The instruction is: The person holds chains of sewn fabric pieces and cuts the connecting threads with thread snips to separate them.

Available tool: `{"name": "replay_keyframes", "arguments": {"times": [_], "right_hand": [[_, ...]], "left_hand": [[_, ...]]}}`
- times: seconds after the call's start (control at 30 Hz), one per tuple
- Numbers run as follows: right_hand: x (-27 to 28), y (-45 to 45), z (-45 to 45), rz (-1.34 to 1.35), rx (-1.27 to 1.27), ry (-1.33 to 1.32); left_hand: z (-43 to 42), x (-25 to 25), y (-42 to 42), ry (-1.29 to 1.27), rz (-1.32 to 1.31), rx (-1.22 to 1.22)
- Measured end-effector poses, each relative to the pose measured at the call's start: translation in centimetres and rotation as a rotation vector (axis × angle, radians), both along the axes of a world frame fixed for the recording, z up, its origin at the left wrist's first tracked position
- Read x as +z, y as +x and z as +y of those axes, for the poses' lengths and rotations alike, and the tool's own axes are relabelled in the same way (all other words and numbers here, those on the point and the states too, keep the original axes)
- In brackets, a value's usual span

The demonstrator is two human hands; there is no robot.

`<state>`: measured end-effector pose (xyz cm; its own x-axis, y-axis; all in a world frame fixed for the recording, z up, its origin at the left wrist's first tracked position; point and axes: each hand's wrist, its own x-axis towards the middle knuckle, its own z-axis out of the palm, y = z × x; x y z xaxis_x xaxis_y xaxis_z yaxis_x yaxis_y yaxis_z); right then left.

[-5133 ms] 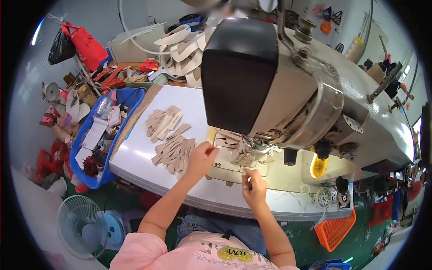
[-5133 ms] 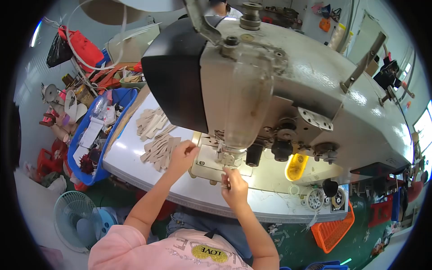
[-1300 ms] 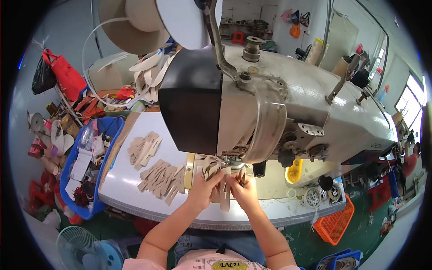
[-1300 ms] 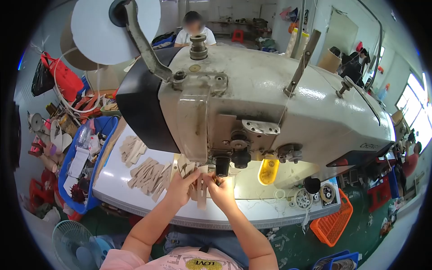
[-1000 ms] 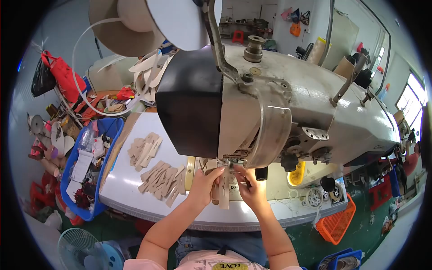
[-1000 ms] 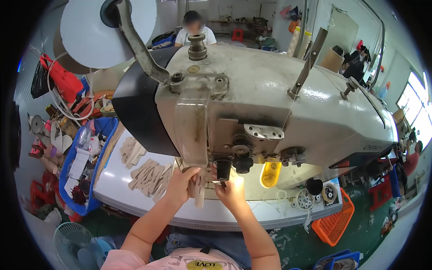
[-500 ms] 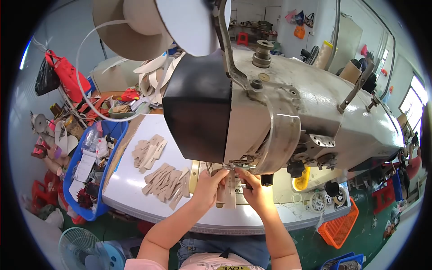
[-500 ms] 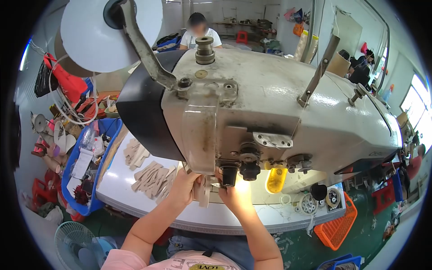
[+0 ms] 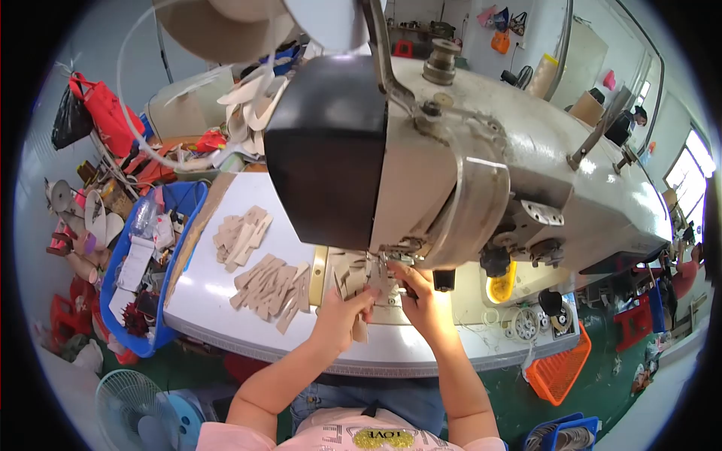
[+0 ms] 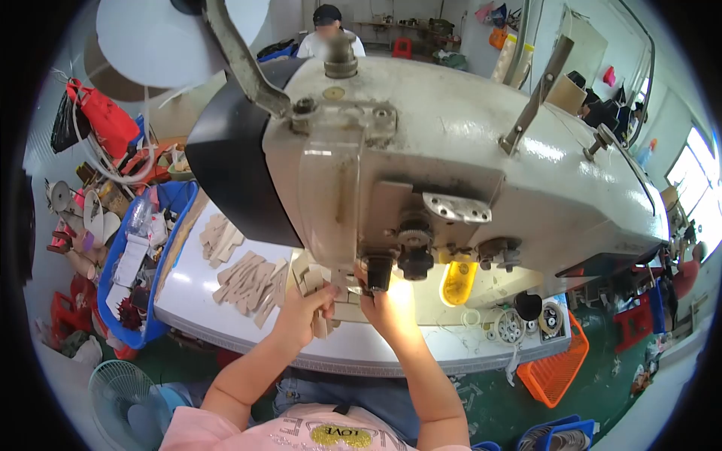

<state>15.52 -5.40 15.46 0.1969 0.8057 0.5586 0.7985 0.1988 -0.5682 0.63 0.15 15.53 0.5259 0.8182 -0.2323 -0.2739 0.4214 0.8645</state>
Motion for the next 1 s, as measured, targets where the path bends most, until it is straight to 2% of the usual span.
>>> {"name": "replay_keyframes", "arguments": {"times": [0.17, 0.53, 0.63, 0.73, 0.83, 0.87, 0.97, 1.0], "right_hand": [[-0.3, 0.0, 0.1, 0.014, 0.020, 0.028], [0.1, 0.0, 0.3, -0.015, -0.001, 0.091], [0.2, 0.1, 0.0, 0.032, 0.033, 0.029], [-0.4, -1.4, -0.1, 0.509, 0.162, 0.021], [1.0, -2.5, -0.5, 0.988, 0.287, -0.202], [1.0, -2.5, -0.4, 0.976, 0.290, -0.225], [0.5, -2.2, -0.5, 0.939, 0.251, -0.170], [0.3, -1.9, -0.4, 0.844, 0.202, -0.163]], "left_hand": [[1.3, 0.3, 0.8, 0.022, -0.061, 0.041], [4.0, 1.0, 1.8, 0.223, 0.065, 0.050], [3.3, 1.3, 1.3, 0.242, 0.085, -0.001], [1.3, 0.1, 0.5, 0.309, 0.093, -0.132], [-0.5, -0.4, 0.3, 0.255, 0.073, -0.239], [-0.8, -0.4, 0.2, 0.248, 0.119, -0.270], [-1.4, -1.2, 0.4, 0.274, 0.085, -0.134], [-1.2, -1.1, 0.2, 0.279, 0.103, -0.110]]}}
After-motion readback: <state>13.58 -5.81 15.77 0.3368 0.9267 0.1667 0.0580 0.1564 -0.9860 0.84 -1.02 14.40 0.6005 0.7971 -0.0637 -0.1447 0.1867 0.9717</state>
